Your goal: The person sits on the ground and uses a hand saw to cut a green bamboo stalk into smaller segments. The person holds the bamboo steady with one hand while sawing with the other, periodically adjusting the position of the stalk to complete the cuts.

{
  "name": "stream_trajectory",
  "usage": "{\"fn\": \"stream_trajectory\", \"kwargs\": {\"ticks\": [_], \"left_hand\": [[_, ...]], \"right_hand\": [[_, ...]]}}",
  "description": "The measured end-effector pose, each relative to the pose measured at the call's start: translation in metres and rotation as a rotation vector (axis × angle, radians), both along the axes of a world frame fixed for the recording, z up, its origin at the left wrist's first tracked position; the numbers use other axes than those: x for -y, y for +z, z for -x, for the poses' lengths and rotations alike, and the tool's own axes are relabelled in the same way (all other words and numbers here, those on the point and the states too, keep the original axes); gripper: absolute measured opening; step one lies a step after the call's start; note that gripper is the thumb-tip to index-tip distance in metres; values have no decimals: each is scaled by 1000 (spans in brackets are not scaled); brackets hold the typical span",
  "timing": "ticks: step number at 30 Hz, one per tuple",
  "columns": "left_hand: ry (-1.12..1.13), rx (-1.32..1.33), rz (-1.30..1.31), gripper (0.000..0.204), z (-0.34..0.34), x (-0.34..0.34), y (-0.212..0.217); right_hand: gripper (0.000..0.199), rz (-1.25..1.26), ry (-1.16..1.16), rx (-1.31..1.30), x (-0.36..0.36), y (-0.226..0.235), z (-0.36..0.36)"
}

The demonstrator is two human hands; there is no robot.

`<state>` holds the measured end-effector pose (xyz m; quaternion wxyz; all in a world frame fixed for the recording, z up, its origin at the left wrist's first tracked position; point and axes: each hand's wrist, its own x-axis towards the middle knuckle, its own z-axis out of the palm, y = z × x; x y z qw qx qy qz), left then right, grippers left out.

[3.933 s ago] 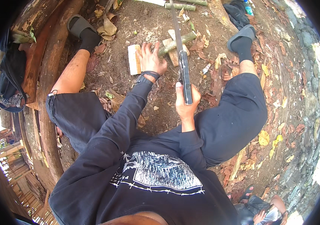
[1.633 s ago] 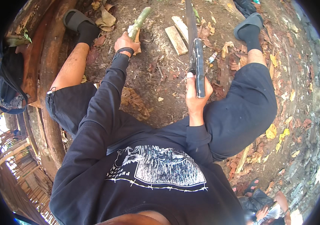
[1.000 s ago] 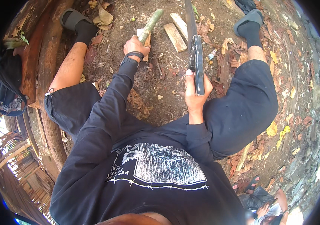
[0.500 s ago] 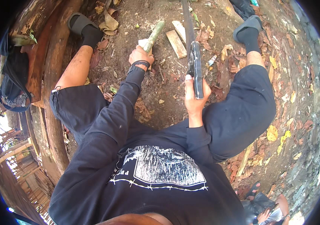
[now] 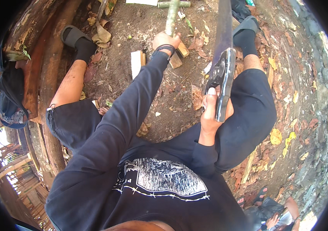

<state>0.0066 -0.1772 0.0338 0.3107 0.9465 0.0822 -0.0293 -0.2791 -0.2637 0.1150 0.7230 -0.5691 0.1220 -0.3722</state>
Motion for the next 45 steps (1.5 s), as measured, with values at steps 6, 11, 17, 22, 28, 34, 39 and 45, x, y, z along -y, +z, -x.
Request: {"fn": "stream_trajectory", "kwargs": {"ticks": [6,11,17,22,28,34,39,45], "left_hand": [[35,-3,-283,70,-9,21,-39],[118,-40,26,60,2,4,-24],[77,-88,-27,63,39,-55,-26],[-125,-57,-156,78,51,-82,-7],[-343,206,-180,70,68,-120,4],[-250,18,-257,72,86,-145,-23],[-173,73,-159,89,99,-93,-21],[-23,-56,-182,65,84,-58,-29]], "right_hand": [[7,-119,-33,-5,7,-12,1],[6,-178,-66,3,3,-11,1],[4,-84,-43,-53,-2,-6,3],[15,-12,-20,-132,2,-16,7],[17,121,80,-197,-3,-33,10],[15,42,231,-233,-28,-35,3],[16,32,224,-253,-30,-29,3],[15,-39,188,-167,-25,-28,1]]}}
